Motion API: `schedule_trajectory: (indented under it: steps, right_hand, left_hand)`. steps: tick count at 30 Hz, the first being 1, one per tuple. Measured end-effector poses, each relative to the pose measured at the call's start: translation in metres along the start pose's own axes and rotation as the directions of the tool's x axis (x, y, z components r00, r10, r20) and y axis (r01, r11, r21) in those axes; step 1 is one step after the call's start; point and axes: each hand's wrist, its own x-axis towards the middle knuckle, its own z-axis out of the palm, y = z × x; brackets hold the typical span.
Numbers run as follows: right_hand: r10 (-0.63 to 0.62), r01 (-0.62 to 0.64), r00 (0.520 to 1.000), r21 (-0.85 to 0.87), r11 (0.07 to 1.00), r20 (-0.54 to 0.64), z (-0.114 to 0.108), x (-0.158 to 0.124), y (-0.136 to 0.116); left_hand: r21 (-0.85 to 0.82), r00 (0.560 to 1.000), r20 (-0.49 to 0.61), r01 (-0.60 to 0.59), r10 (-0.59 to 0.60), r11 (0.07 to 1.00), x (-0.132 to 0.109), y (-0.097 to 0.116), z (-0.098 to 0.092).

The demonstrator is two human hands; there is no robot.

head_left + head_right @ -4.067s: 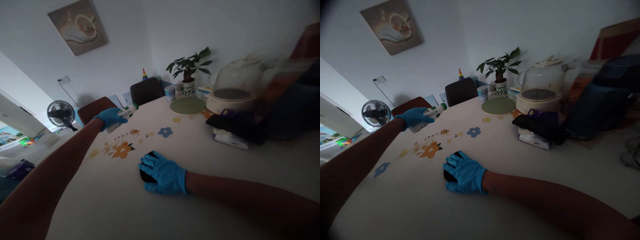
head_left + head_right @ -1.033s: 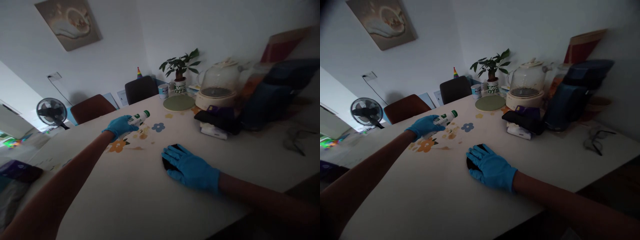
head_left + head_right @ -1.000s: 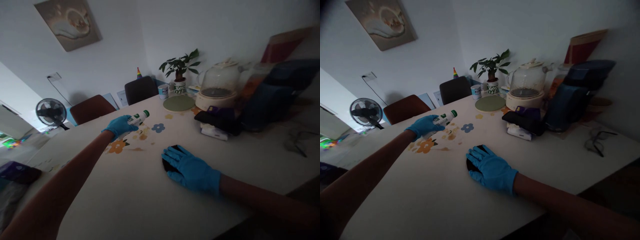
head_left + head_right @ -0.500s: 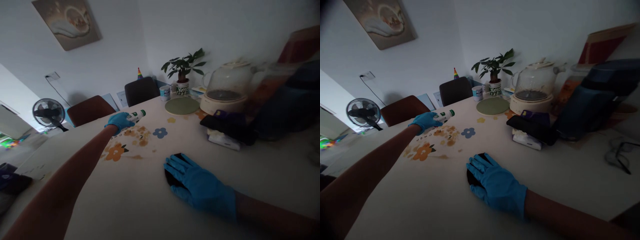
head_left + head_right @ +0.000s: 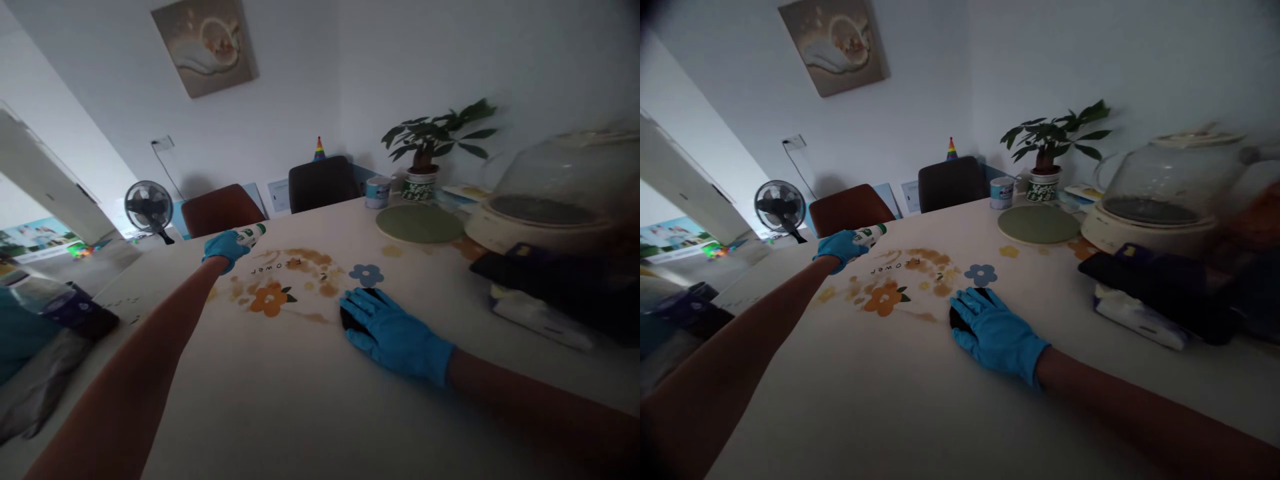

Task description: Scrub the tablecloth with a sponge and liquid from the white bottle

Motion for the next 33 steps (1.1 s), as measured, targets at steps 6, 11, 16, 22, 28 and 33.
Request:
schedule_trajectory:
  steps: [6,11,16,22,28,33]
  right_hand:
    - [0.046,-0.043,0.998,-0.056,0.997,0.037,-0.002,0.056,-0.008]
    - [0.13,-0.128,0.991,-0.079,0.989,0.02,-0.002,0.123,-0.024]
    - [0.135,-0.135,0.991,-0.087,0.987,-0.001,0.005,0.191,-0.048]
    - [0.047,-0.046,0.999,-0.039,0.998,0.016,0.013,0.258,-0.091]
    - [-0.284,0.285,0.958,0.006,0.959,-0.047,0.024,0.271,-0.16]
    - [-0.515,0.515,0.856,0.013,0.857,0.046,0.033,0.23,-0.207]
  left_hand:
    - [-0.069,0.995,-0.01,0.096,-0.096,0.993,-0.022,-0.063,0.003]
    - [-0.118,0.994,-0.031,0.098,-0.102,0.988,-0.046,-0.106,-0.002]
    - [-0.188,0.996,-0.01,0.084,-0.088,0.979,-0.072,-0.137,-0.014]
    - [-0.156,0.994,-0.03,0.098,-0.103,0.983,-0.095,-0.151,-0.03]
    - [-0.073,0.997,-0.017,0.076,-0.077,0.994,-0.106,-0.145,-0.038]
    - [-0.082,0.997,-0.014,0.069,-0.07,0.994,-0.122,-0.127,-0.044]
